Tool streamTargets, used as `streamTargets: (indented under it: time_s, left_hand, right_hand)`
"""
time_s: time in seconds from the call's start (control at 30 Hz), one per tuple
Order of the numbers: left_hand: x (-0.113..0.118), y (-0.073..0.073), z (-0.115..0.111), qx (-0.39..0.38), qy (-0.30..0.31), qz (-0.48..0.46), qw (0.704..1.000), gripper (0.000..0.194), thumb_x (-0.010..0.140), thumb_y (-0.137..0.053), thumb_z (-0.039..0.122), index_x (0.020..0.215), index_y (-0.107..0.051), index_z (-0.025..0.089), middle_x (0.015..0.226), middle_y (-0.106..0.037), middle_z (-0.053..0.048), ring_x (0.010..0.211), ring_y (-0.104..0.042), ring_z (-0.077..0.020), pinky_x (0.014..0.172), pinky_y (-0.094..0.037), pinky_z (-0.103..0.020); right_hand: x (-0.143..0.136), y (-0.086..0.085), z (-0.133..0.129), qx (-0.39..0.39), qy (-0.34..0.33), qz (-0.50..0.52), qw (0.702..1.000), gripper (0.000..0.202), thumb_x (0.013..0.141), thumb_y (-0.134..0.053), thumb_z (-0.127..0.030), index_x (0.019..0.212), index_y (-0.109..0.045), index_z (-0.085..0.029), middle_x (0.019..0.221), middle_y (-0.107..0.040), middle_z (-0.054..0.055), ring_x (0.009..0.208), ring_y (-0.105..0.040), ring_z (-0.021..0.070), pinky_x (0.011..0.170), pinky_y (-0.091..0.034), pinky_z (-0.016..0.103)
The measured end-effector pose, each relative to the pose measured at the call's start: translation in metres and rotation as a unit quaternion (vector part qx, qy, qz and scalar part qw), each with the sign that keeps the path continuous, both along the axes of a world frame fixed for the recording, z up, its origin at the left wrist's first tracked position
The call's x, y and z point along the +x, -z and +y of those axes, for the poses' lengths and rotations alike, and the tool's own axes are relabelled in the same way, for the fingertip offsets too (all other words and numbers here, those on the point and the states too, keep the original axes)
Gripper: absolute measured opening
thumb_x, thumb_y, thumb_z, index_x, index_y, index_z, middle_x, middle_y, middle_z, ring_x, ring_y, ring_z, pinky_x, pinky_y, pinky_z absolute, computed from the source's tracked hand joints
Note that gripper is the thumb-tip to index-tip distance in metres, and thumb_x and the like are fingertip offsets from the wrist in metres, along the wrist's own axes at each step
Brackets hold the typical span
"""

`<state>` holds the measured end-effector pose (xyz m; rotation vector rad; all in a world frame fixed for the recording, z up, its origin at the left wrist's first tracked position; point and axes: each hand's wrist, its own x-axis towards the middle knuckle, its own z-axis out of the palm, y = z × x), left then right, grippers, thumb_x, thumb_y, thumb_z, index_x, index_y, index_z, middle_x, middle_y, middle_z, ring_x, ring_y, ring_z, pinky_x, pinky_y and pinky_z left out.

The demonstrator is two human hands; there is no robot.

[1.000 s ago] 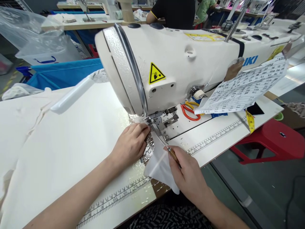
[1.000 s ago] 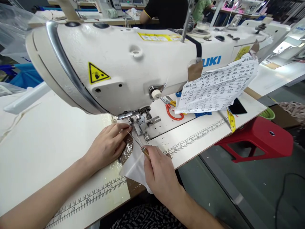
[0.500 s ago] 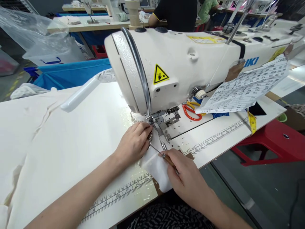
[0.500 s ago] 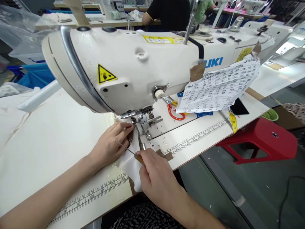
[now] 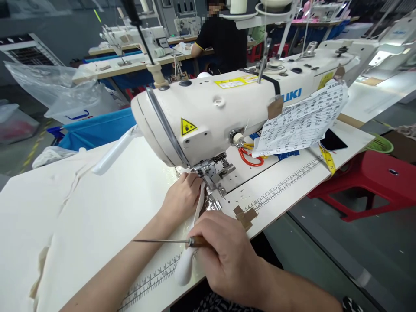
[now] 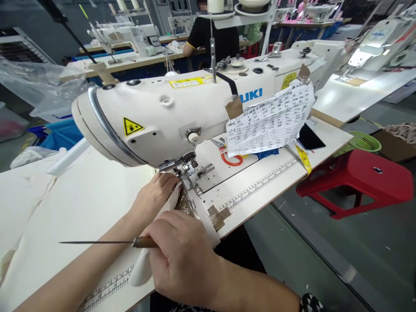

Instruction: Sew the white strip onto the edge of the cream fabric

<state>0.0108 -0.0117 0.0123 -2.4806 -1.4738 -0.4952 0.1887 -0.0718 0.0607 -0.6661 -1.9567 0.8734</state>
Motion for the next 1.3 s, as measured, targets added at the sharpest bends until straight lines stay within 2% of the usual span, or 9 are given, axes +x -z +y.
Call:
streamTargets:
  time_s: [0.1,0.2,0.3,0.37,0.5,0.63,0.8,1.0,1.3]
  left_hand:
    - [0.005,0.004,0.002,0.03,-0.037,0.026,0.999,0.024,0.095,-0.039,0.013,0.082,-0.059,0.02,0.083,-0.061,-0.009,0.076,-0.053,-0.0239,0.059,-0.051,-0.034]
    - [0.006,0.006,0.001,0.044,-0.064,-0.008,0.997,0.021,0.098,-0.043,0.021,0.087,-0.06,0.02,0.091,-0.065,-0.008,0.08,-0.057,-0.0223,0.057,-0.05,-0.031]
    - [-0.001,0.008,0.002,0.028,-0.047,-0.09,0.994,0.021,0.099,-0.045,0.025,0.092,-0.063,0.018,0.095,-0.067,-0.008,0.086,-0.061,-0.0204,0.068,-0.054,-0.031]
    - [-0.006,0.01,0.004,0.002,-0.026,-0.15,0.988,0.023,0.099,-0.044,0.025,0.093,-0.065,0.018,0.096,-0.068,-0.007,0.089,-0.063,-0.0192,0.077,-0.055,-0.033]
    - [-0.014,0.01,0.007,-0.059,-0.027,-0.241,0.968,0.025,0.097,-0.047,0.03,0.09,-0.069,0.02,0.095,-0.069,-0.006,0.09,-0.064,-0.0186,0.08,-0.055,-0.033]
    - [-0.015,0.006,0.008,-0.097,-0.048,-0.28,0.954,0.027,0.095,-0.05,0.035,0.089,-0.071,0.021,0.092,-0.07,-0.006,0.087,-0.065,-0.0187,0.075,-0.055,-0.031]
    - [-0.017,0.006,0.011,-0.114,-0.057,-0.3,0.945,0.025,0.093,-0.051,0.036,0.088,-0.071,0.022,0.093,-0.07,-0.005,0.086,-0.066,-0.0184,0.072,-0.054,-0.029]
    - [-0.019,0.008,0.013,-0.11,-0.068,-0.281,0.951,0.024,0.093,-0.051,0.036,0.087,-0.07,0.022,0.091,-0.072,-0.004,0.081,-0.066,-0.0178,0.067,-0.052,-0.027]
    - [-0.019,0.007,0.014,-0.116,-0.074,-0.283,0.949,0.027,0.093,-0.05,0.037,0.085,-0.07,0.022,0.086,-0.071,-0.004,0.08,-0.065,-0.0183,0.067,-0.05,-0.027]
  right_hand:
    - [0.002,0.004,-0.004,-0.009,0.018,0.016,1.0,0.019,0.073,-0.039,-0.005,0.071,-0.046,-0.022,0.069,-0.055,0.001,0.064,-0.05,0.0154,0.057,-0.042,0.028]
    - [0.018,0.009,-0.008,-0.06,0.012,0.03,0.998,0.018,0.075,-0.041,-0.006,0.069,-0.046,-0.022,0.069,-0.053,0.001,0.062,-0.05,0.0145,0.055,-0.041,0.026]
    - [0.038,0.015,-0.008,-0.118,0.006,0.001,0.993,0.018,0.078,-0.042,-0.006,0.071,-0.048,-0.021,0.071,-0.051,0.0,0.062,-0.051,0.0132,0.054,-0.04,0.024]
    - [0.047,0.02,-0.003,-0.134,0.031,-0.046,0.989,0.018,0.083,-0.04,-0.008,0.078,-0.051,-0.021,0.073,-0.054,0.0,0.06,-0.052,0.0133,0.054,-0.04,0.025]
    - [0.047,0.034,0.015,-0.106,0.121,-0.184,0.97,0.02,0.096,-0.036,-0.017,0.104,-0.054,-0.017,0.074,-0.063,0.002,0.055,-0.055,0.0156,0.052,-0.039,0.028]
    - [0.033,0.046,0.032,-0.038,0.163,-0.257,0.952,0.026,0.1,-0.04,-0.029,0.119,-0.051,-0.014,0.085,-0.073,0.008,0.064,-0.066,0.0214,0.052,-0.041,0.03]
    - [0.021,0.05,0.04,0.022,0.173,-0.279,0.944,0.025,0.099,-0.037,-0.018,0.114,-0.056,-0.015,0.091,-0.074,0.009,0.068,-0.069,0.0213,0.051,-0.042,0.03]
    - [0.019,0.052,0.041,0.016,0.149,-0.281,0.948,0.027,0.099,-0.038,-0.018,0.117,-0.059,-0.015,0.09,-0.073,0.008,0.07,-0.068,0.0209,0.053,-0.043,0.03]
    - [0.018,0.053,0.044,0.017,0.152,-0.273,0.95,0.028,0.099,-0.039,-0.019,0.118,-0.059,-0.014,0.091,-0.074,0.009,0.07,-0.069,0.0202,0.053,-0.042,0.029]
